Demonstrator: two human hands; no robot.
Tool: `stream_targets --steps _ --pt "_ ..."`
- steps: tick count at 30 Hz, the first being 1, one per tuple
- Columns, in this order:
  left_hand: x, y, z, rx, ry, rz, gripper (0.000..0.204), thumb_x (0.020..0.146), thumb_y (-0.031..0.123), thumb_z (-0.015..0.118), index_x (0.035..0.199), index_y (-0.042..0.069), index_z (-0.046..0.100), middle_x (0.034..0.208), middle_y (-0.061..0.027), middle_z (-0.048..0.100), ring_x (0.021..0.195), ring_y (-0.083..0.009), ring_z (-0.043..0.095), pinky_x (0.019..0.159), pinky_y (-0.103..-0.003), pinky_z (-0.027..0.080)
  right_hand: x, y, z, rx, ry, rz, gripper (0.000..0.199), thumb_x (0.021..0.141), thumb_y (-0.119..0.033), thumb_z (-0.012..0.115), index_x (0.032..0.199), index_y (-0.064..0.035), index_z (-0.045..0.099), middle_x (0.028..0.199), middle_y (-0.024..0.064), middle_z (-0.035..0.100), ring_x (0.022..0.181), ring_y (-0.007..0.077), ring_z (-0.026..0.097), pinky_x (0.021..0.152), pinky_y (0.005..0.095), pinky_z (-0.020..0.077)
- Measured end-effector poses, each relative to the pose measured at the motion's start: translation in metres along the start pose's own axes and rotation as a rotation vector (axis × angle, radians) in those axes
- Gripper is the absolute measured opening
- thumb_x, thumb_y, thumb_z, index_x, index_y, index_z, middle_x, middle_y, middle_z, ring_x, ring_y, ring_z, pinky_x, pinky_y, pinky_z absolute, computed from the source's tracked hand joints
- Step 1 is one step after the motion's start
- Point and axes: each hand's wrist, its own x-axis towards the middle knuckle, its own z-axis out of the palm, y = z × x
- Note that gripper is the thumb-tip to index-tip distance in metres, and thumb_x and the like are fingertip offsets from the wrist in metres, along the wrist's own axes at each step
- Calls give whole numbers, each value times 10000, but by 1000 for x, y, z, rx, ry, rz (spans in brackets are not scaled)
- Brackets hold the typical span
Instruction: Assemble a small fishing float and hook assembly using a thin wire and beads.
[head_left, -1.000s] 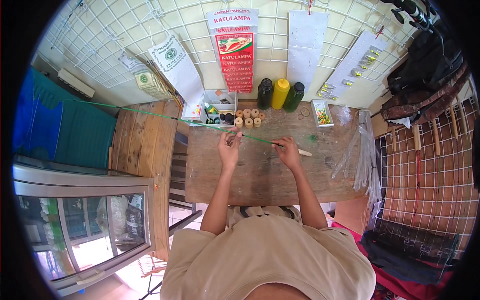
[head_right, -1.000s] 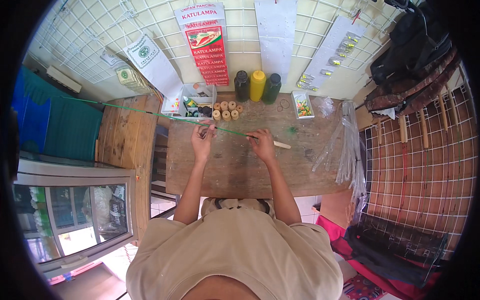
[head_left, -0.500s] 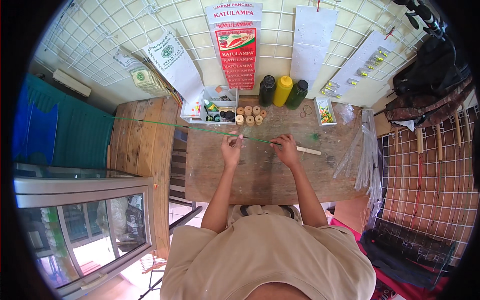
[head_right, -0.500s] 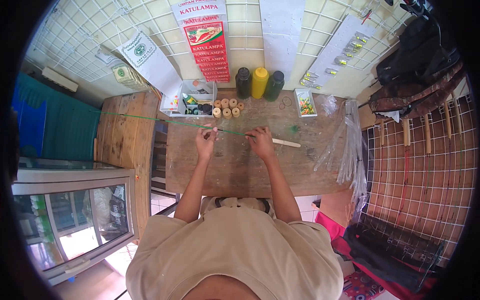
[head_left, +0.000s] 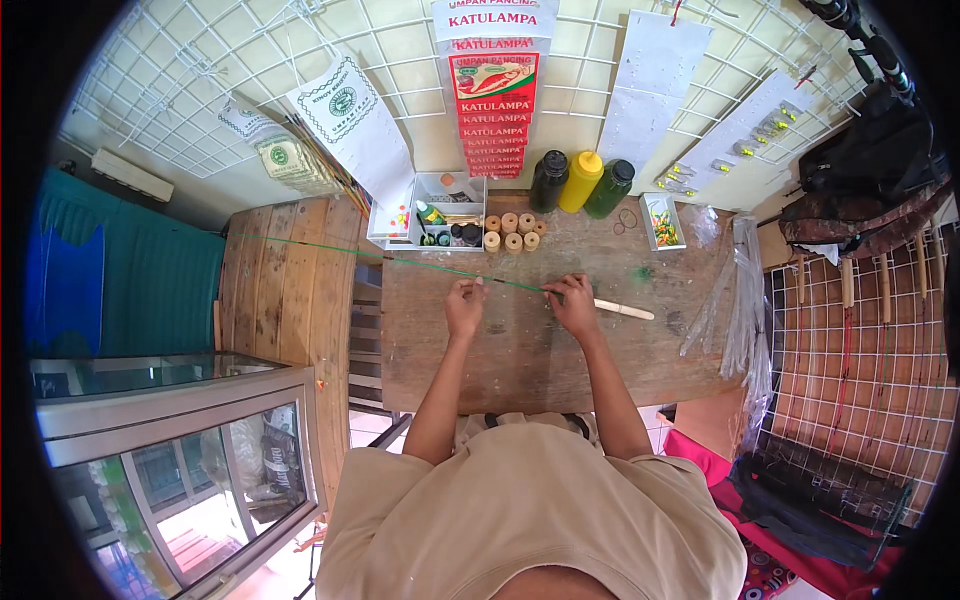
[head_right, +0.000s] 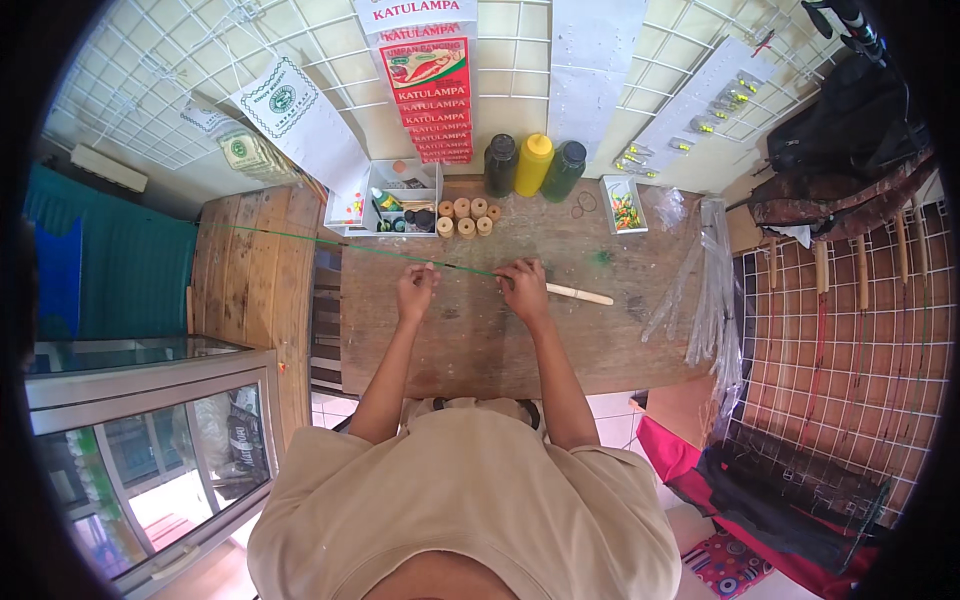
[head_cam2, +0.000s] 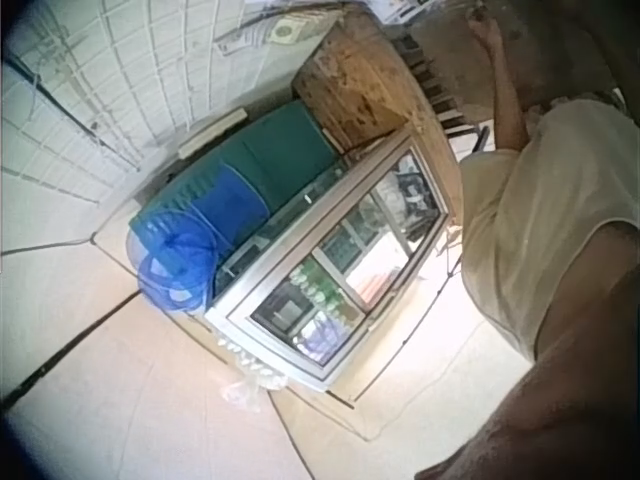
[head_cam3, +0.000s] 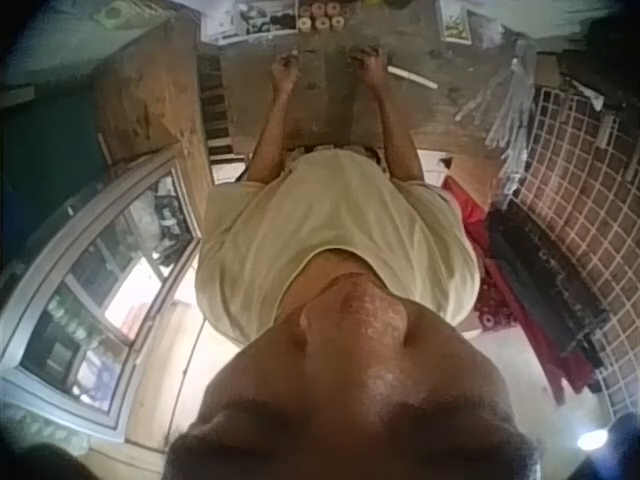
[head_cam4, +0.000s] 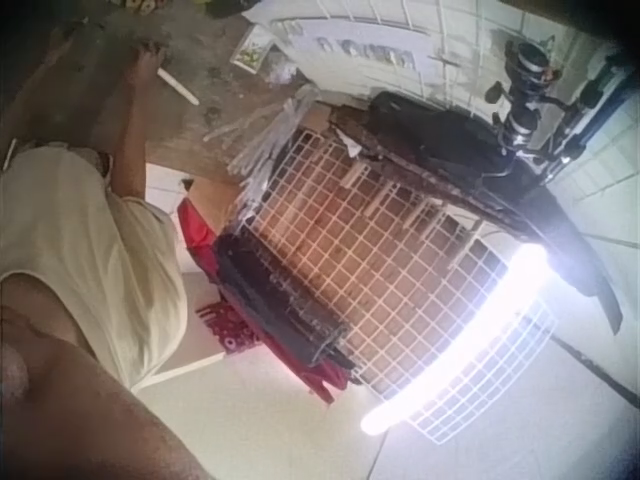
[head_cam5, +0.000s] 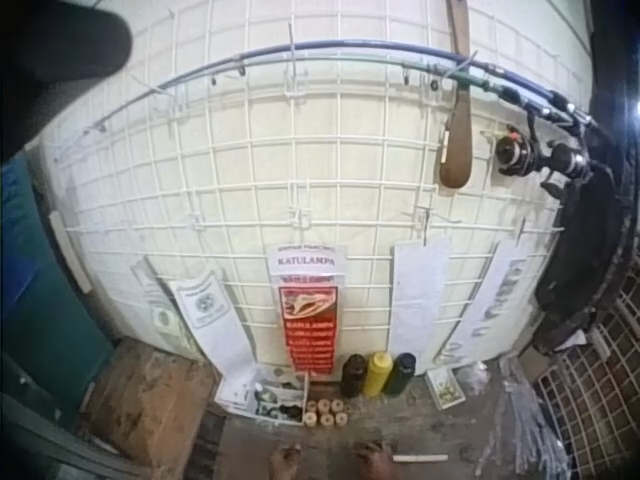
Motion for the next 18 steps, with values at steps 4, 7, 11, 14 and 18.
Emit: stream_targets --steps 4,7,11,14,18 --pt "-3 18 -2 489 -120 226 208 867 228 655 919 34 600 852 -77 667 719 -214 626 633 -336 495 -1 7 5 -41 -7 26 157 749 -83 698 902 -115 715 893 57 644 976 305 510 896 393 420" --pt "-8 31 1 648 -29 552 139 830 184 671 895 70 625 897 -66 644 831 -277 585 750 -373 478 -3 10 8 -35 -37 51 160 743 -85 701 900 -111 710 896 59 646 985 307 512 897 387 420" --pt "3 23 -2 789 -52 777 136 793 144 686 912 98 640 986 -57 611 1002 -298 499 877 -401 418 5 4 8 -26 -39 40 168 739 -121 706 908 -115 706 918 62 638 1001 306 514 878 404 436" --pt "5 24 4 784 -44 789 148 790 147 693 921 100 641 990 -51 614 973 -306 508 865 -403 426 29 0 7 19 34 47 235 752 -118 696 985 -93 676 1003 78 626 1019 315 509 885 416 439" --pt "9 36 14 754 -29 827 133 804 153 677 923 102 649 974 -63 599 985 -306 503 869 -423 426 70 -14 12 -13 211 10 425 779 -90 672 1194 -91 582 1140 105 593 1044 326 500 916 421 423"
